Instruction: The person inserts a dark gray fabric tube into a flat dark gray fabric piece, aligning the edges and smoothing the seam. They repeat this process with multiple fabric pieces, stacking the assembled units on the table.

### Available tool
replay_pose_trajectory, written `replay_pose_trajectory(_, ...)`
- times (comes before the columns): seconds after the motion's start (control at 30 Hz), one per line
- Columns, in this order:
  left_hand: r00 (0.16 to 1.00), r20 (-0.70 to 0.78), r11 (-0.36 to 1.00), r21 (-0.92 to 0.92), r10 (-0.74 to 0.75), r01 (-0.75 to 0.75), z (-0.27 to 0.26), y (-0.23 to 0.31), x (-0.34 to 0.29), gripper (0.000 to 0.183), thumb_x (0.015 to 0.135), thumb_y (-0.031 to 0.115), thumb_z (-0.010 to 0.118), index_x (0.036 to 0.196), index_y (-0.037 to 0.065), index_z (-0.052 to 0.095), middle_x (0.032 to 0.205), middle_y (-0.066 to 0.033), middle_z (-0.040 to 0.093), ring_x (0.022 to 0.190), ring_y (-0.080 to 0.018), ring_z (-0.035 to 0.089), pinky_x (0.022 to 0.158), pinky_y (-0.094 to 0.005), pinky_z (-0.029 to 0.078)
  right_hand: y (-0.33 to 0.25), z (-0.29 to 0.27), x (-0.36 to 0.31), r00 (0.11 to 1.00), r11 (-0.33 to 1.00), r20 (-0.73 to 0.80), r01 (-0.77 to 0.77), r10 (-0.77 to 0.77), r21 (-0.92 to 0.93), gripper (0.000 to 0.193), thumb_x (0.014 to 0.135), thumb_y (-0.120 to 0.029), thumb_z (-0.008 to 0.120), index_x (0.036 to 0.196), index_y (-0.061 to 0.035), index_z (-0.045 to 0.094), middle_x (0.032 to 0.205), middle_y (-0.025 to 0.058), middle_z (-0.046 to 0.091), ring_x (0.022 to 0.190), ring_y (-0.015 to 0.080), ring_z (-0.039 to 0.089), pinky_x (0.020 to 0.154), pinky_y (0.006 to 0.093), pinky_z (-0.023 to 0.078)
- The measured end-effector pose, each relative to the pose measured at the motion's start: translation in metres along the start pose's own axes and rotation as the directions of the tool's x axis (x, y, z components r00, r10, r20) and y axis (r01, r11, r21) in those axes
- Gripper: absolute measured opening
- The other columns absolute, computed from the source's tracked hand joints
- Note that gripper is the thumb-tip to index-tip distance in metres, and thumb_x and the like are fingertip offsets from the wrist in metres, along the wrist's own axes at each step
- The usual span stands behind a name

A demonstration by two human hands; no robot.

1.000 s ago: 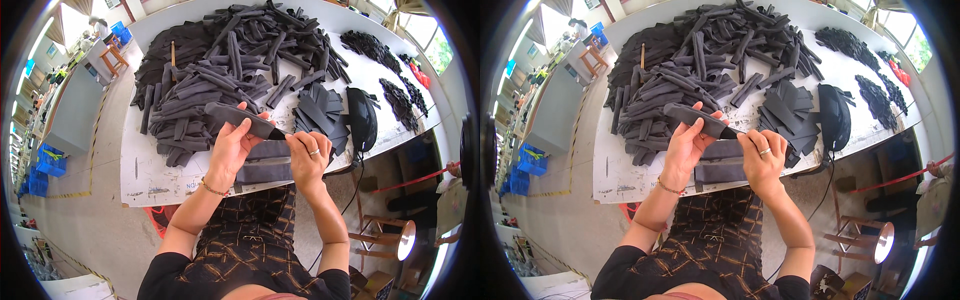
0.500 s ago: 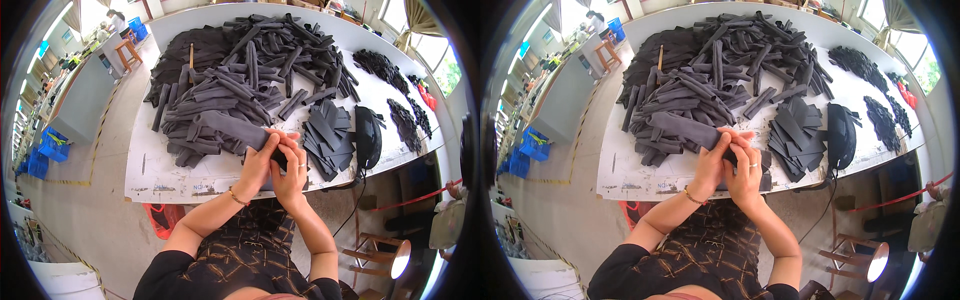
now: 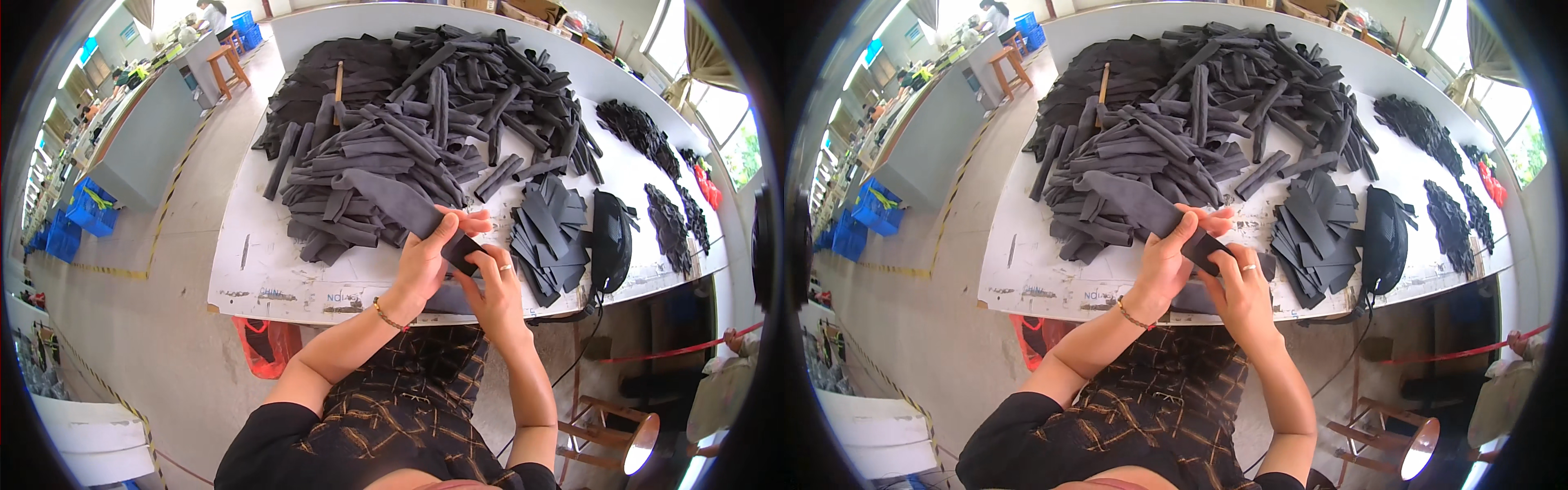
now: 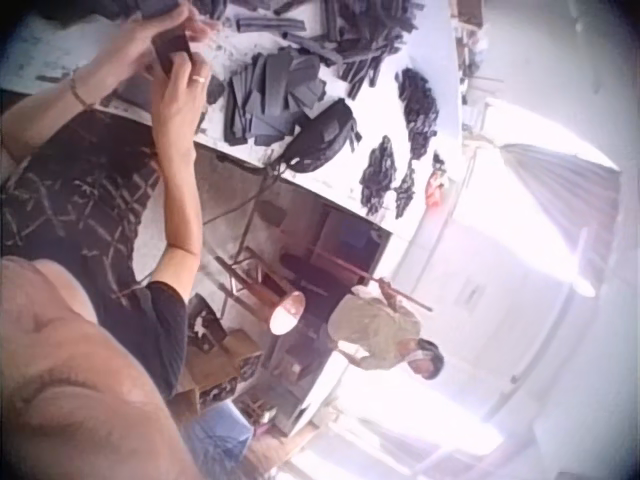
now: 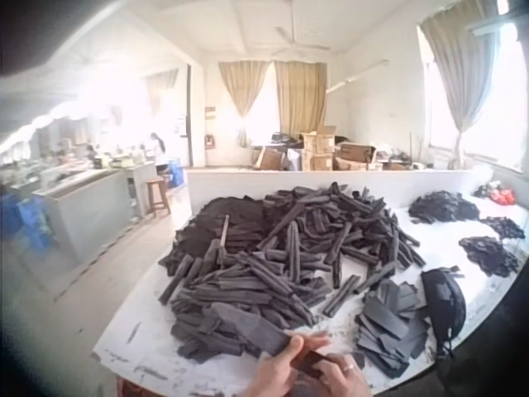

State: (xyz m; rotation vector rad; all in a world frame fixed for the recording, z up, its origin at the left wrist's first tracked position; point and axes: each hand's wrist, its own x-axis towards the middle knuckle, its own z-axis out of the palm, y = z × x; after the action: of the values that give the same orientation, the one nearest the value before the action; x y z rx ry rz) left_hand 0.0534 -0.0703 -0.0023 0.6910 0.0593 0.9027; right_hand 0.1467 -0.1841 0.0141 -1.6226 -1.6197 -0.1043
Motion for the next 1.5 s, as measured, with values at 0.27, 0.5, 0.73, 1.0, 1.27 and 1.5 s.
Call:
replay_pose_trajectory(0.27,0.992,-0.023,0.989,-0.085,-0.124,0.122,0.007,-0.017,-0.009,0.020,0.100,0.024,0.059,0.105,0.006,0.058,0.108,-0.0197,0.070,0.121,-0.0347,0.059,0.106,-0.0452,0.044,0.005,0.004,0.008,0.996,0.993,-0.018,0.089,-0.088,0.072,0.022,0.082,0.002,0.070,0.100,-0.0003,0.057,0.101,0.0178,0.058,0.086,0.0370,0.060,0.070,0.0427,0.051)
replay_pose_trajectory(0.5,0.986,-0.144,0.991,-0.113,-0.083,0.067,0.009,0.001,0.000,0.030,0.100,0.026,0.058,0.119,0.002,0.057,0.112,-0.0219,0.068,0.119,-0.0343,0.060,0.104,-0.0482,0.047,0.013,-0.002,0.005,0.995,0.995,-0.012,0.098,-0.098,0.006,0.018,0.082,0.003,0.070,0.096,-0.0002,0.059,0.099,0.0157,0.060,0.081,0.0356,0.061,0.071,0.0413,0.051)
replay_pose_trajectory(0.73,0.993,0.004,0.992,-0.044,0.122,-0.122,0.025,0.021,0.001,0.033,0.103,0.027,0.053,0.117,-0.002,0.058,0.100,-0.0161,0.071,0.104,-0.0314,0.068,0.097,-0.0447,0.051,0.018,-0.027,0.012,0.970,0.974,-0.087,0.227,-0.226,-0.003,0.020,0.077,0.010,0.069,0.093,0.0007,0.060,0.093,0.0131,0.062,0.074,0.0296,0.060,0.064,0.0365,0.049)
replay_pose_trajectory(1.0,0.994,0.035,0.993,-0.061,0.099,-0.097,0.026,0.015,-0.005,0.029,0.104,0.028,0.050,0.116,0.003,0.058,0.091,-0.0110,0.070,0.107,-0.0296,0.066,0.100,-0.0447,0.048,0.013,-0.021,0.010,0.966,0.971,-0.111,0.238,-0.234,0.028,0.019,0.078,0.009,0.069,0.093,0.0002,0.060,0.093,0.0141,0.062,0.072,0.0302,0.060,0.061,0.0366,0.049)
replay_pose_trajectory(1.27,0.997,0.079,0.995,-0.100,0.009,-0.001,0.012,0.007,-0.001,0.027,0.104,0.023,0.051,0.115,0.001,0.061,0.090,-0.0124,0.071,0.104,-0.0309,0.067,0.098,-0.0448,0.048,0.005,-0.018,0.009,0.987,0.986,-0.001,0.159,-0.159,0.055,0.019,0.076,0.004,0.074,0.090,0.0028,0.061,0.092,0.0149,0.060,0.078,0.0321,0.060,0.065,0.0389,0.050)
replay_pose_trajectory(1.5,0.879,0.330,0.911,0.343,-0.344,0.228,0.005,0.030,-0.004,0.027,0.102,0.019,0.055,0.110,-0.005,0.065,0.091,-0.0153,0.072,0.095,-0.0239,0.069,0.091,-0.0371,0.051,-0.008,-0.087,0.041,0.996,0.925,-0.059,-0.043,0.071,0.378,0.023,0.077,-0.003,0.075,0.098,-0.0002,0.068,0.099,0.0123,0.064,0.088,0.0298,0.061,0.080,0.0352,0.049)
